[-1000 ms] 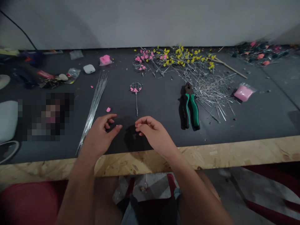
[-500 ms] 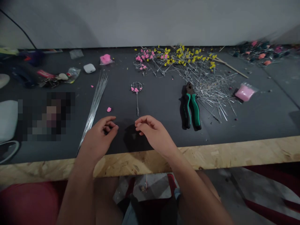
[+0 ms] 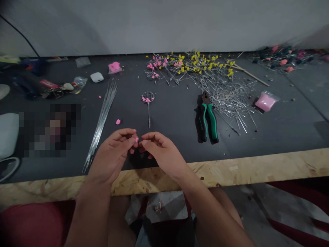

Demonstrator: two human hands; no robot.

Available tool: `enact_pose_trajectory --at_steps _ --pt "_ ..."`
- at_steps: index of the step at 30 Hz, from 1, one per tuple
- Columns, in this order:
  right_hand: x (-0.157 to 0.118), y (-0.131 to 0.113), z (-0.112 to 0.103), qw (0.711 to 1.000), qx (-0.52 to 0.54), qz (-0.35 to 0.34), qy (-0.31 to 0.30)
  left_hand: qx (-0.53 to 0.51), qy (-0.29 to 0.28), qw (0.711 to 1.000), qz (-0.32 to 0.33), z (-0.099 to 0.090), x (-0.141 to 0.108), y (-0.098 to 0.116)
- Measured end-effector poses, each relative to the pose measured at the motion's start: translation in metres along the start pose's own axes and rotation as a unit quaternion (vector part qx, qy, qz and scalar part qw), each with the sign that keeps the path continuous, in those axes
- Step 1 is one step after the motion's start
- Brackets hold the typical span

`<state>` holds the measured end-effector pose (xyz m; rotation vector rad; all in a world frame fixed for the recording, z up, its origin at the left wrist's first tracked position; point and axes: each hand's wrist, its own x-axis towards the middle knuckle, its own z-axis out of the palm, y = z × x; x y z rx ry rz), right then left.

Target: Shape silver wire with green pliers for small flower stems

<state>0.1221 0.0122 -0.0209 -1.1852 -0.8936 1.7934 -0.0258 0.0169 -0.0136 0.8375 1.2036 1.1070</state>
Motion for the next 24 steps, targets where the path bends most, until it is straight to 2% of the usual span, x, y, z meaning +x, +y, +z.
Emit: enact_pose_trajectory --at_steps 4,7,16,20,24 --pt "-0.003 -0.002 0.0 0.994 0.098 0.024 -0.041 -0.038 -0.014 0.999 0.009 0.009 -0.002 -0.001" --pt "-0.005 -0.002 -0.003 0.991 0.128 0.026 -0.032 -0.031 -0.03 0.999 0.026 0.009 -0.003 -0.005" --pt "-0.008 -0.003 -0.008 0.99 0.138 0.013 -0.015 0.037 -0.059 0.995 0.074 0.008 -0.006 -0.008" --pt "-0.007 -0.005 -0.009 0.991 0.13 0.007 -0.01 0.089 -0.068 0.99 0.08 0.008 -0.008 -0.008" --pt "-0.007 -0.005 -0.01 0.992 0.125 0.003 -0.015 0.151 -0.064 0.98 0.116 0.007 -0.009 -0.008"
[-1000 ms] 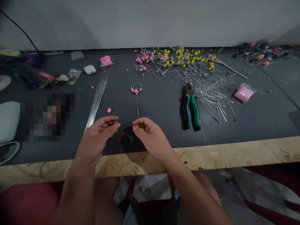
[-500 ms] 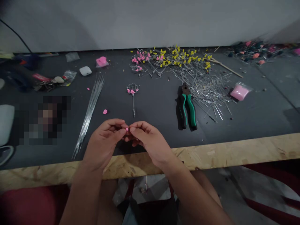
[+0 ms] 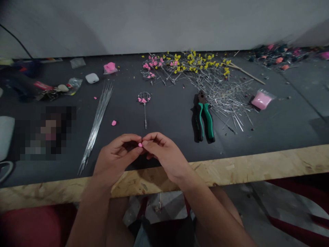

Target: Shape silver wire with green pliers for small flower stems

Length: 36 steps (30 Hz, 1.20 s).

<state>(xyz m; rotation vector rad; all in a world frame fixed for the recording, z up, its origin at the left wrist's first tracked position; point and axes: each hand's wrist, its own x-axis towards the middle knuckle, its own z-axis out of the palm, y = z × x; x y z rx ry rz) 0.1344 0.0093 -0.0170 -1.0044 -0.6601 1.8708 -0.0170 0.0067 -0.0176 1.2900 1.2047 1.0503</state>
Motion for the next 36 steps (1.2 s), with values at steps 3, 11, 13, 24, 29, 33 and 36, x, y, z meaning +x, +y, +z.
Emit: enact_pose_trajectory --at_steps 3,11,13,24,29,33,36 --pt "-0.0002 -0.0005 0.0004 1.0 -0.001 0.004 0.006 0.047 0.001 0.998 0.033 0.0 0.0005 0.0001" --pt "-0.0018 -0.0017 0.0003 0.999 0.005 0.019 -0.026 0.076 -0.006 0.994 0.082 -0.0008 0.0017 0.0" --pt "-0.0022 -0.0017 0.0003 0.999 -0.001 0.025 -0.035 0.102 -0.005 0.99 0.094 -0.0016 0.0015 0.0008" --pt "-0.0009 0.0004 0.0011 0.999 -0.004 0.028 -0.038 0.19 0.007 0.971 0.148 -0.0029 -0.0009 0.0014" --pt "-0.0003 0.0003 0.0014 0.999 -0.019 0.025 -0.031 0.221 0.029 0.962 0.16 -0.0029 -0.0004 0.0017" --pt "0.0005 0.0004 0.0008 0.999 -0.027 0.02 -0.022 0.233 0.031 0.957 0.17 -0.0024 -0.0002 0.0012" --pt "0.0003 0.0004 0.0002 0.999 -0.039 0.011 -0.02 0.239 0.03 0.954 0.18 -0.0025 0.0003 0.0006"
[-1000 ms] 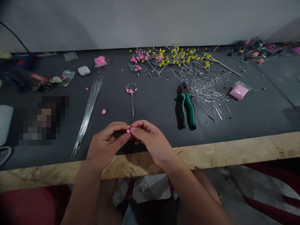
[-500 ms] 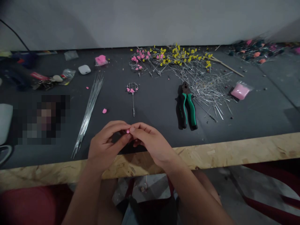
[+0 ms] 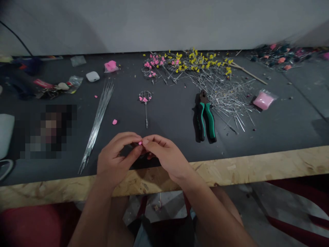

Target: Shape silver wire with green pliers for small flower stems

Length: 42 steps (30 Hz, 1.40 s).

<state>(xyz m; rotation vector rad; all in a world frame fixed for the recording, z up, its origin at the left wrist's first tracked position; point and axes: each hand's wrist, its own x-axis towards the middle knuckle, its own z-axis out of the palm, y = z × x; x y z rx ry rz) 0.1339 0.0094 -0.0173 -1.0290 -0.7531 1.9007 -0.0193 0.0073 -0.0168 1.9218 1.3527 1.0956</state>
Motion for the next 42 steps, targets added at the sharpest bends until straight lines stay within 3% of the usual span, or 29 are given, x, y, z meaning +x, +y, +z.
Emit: enact_pose_trajectory --at_steps 11,19,32,38,42 --pt "0.0027 0.0005 -0.0018 0.997 -0.062 -0.03 0.02 0.035 0.001 0.999 0.015 -0.0001 -0.0001 0.0006" --pt "0.0008 -0.0053 0.0028 0.999 -0.002 0.0 -0.04 -0.021 0.017 1.0 0.01 -0.0004 -0.001 -0.001" --pt "0.0025 -0.0033 0.0007 0.999 0.03 0.003 -0.044 -0.021 -0.016 1.0 -0.01 -0.0017 -0.0014 0.0014" --pt "0.0031 -0.0041 0.0 0.999 0.022 0.004 -0.036 -0.028 0.037 0.998 0.045 0.0005 -0.0009 -0.0035" --pt "0.0036 -0.0035 0.0005 0.999 0.022 0.006 -0.033 -0.011 0.033 0.998 0.058 -0.0007 -0.0009 -0.0063"
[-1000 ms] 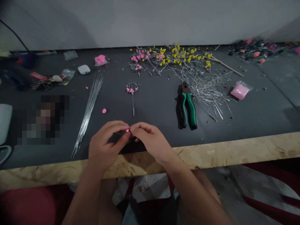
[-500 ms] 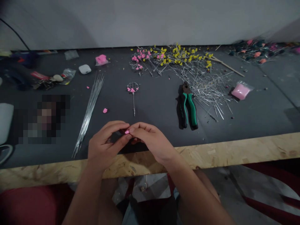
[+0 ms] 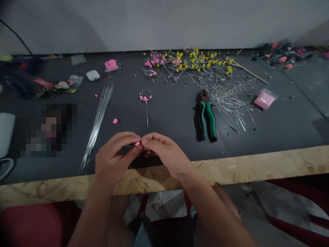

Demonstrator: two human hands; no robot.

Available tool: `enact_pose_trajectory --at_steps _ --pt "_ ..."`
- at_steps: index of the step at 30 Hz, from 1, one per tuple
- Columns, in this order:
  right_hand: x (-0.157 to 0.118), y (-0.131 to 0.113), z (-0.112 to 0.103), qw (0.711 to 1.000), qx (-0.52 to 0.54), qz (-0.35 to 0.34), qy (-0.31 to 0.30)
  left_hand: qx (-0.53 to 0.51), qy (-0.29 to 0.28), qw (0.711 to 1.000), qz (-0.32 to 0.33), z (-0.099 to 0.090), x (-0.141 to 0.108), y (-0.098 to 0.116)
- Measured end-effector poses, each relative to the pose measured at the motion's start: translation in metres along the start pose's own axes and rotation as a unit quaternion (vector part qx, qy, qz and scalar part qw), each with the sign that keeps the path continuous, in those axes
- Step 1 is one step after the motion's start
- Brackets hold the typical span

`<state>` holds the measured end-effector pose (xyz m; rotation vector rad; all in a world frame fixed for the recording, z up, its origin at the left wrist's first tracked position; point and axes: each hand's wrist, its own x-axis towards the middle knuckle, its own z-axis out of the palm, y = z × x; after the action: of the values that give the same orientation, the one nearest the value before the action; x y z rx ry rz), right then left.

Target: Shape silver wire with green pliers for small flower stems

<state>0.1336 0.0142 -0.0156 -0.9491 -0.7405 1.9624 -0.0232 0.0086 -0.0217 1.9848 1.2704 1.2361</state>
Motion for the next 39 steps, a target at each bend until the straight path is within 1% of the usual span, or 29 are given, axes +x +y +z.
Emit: enact_pose_trajectory --at_steps 7,12,15,22,26,31,35,39 --pt "0.0001 0.0029 0.0011 1.0 0.019 0.017 -0.005 0.016 -0.012 1.0 0.014 -0.0003 0.0 -0.0004" --pt "-0.0008 0.0019 0.0014 0.999 0.021 0.014 -0.022 0.013 -0.011 1.0 0.021 -0.0006 0.0008 0.001" --pt "-0.0008 0.0005 0.0017 0.999 0.028 0.019 -0.021 0.014 -0.019 1.0 0.019 -0.0004 0.0006 0.0012" --pt "-0.0007 0.0006 0.0009 0.996 0.074 0.036 -0.019 -0.006 -0.005 1.0 0.008 0.0014 0.0002 0.0016" --pt "-0.0012 0.0014 -0.001 0.998 0.051 0.035 -0.009 0.003 -0.008 1.0 0.008 0.0005 0.0018 0.0025" --pt "-0.0005 0.0021 -0.0044 0.999 0.027 0.023 -0.014 0.028 0.005 0.999 0.015 -0.001 0.0024 0.0022" --pt "-0.0009 0.0031 -0.0047 1.0 0.0 0.014 -0.007 0.049 0.007 0.999 0.006 -0.0019 0.0022 0.0023" --pt "-0.0003 -0.0014 -0.0055 0.999 -0.035 0.009 -0.006 0.049 0.021 0.999 0.004 -0.0037 0.0015 0.0034"
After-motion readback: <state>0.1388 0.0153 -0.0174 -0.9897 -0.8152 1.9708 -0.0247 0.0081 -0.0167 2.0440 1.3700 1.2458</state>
